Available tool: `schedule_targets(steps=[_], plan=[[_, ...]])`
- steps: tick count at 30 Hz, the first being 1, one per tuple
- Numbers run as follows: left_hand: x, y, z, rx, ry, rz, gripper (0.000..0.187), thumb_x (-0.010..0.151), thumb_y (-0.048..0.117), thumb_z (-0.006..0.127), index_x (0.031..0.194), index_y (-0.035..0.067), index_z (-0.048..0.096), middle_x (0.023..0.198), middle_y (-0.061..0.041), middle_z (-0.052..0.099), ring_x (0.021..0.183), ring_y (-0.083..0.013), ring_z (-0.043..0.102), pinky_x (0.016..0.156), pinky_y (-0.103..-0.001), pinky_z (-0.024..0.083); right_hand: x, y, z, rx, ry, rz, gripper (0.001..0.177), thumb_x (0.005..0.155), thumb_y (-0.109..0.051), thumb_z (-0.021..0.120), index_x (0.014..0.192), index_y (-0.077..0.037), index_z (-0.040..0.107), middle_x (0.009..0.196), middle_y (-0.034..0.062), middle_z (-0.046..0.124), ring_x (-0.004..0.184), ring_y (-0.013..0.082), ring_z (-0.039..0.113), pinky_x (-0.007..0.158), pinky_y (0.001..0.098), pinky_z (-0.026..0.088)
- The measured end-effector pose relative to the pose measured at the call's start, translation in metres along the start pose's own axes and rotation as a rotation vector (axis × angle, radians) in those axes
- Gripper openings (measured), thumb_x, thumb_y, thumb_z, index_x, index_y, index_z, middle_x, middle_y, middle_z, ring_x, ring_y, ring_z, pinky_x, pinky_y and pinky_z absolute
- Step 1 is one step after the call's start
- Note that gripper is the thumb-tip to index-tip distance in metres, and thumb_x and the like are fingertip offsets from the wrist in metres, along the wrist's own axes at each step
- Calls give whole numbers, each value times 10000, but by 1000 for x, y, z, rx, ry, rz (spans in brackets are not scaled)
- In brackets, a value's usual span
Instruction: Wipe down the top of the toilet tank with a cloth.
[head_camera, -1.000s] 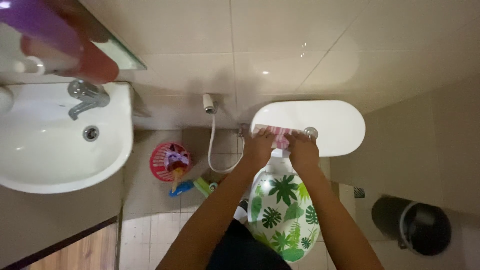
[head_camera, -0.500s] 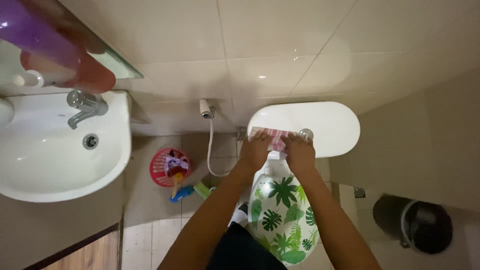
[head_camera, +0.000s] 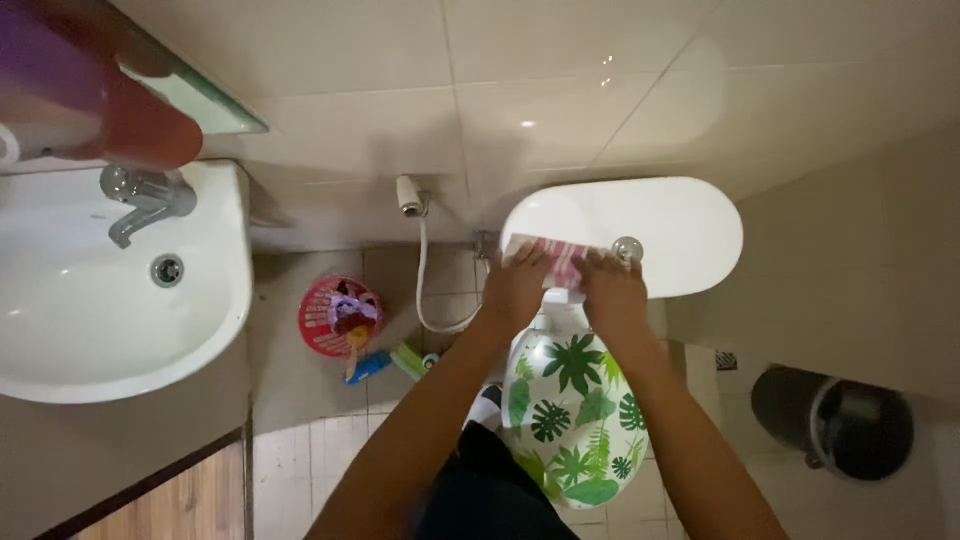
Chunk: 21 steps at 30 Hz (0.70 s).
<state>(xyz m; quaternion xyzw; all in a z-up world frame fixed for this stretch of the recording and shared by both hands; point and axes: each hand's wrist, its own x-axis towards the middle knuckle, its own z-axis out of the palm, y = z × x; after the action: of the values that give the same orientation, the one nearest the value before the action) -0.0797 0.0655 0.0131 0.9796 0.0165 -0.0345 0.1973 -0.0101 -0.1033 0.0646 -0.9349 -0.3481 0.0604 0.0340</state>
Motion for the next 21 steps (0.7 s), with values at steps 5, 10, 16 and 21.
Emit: schedule_targets(steps=[5, 10, 16, 21], plan=[[13, -6, 28, -42, 43, -53, 562, 903, 282, 691, 1419, 121, 538, 1579, -70, 458, 1468, -256, 407, 1123, -682, 275, 12, 2, 3, -35, 54, 20, 501, 804, -86, 653, 1293, -190, 686, 1252, 70, 681, 1174, 270, 636, 1078, 568, 385], [-6, 1, 7, 10, 39, -15, 571, 916, 257, 690, 1442, 104, 531, 1585, -103, 455, 1467, -277, 403, 1128, -659, 297, -12, -5, 9, 10, 11, 17, 490, 865, -63, 633, 1340, -181, 670, 1330, 72, 665, 1304, 271, 595, 1069, 518, 425], [-22, 0, 2, 1, 15, 2, 569, 884, 204, 687, 1425, 101, 544, 1557, -89, 489, 1464, -255, 424, 1150, -651, 285, -22, -6, 23, -19, 124, -19, 461, 857, -94, 663, 1313, -157, 680, 1394, 85, 646, 1288, 302, 589, 1077, 544, 437], [12, -10, 24, -24, 117, -20, 488, 920, 187, 642, 1398, 121, 572, 1559, -82, 513, 1440, -262, 463, 1124, -623, 335, 5, -5, 2, 90, 182, -9, 469, 814, -61, 658, 1271, -157, 706, 1351, 98, 677, 1214, 320, 634, 973, 450, 518]])
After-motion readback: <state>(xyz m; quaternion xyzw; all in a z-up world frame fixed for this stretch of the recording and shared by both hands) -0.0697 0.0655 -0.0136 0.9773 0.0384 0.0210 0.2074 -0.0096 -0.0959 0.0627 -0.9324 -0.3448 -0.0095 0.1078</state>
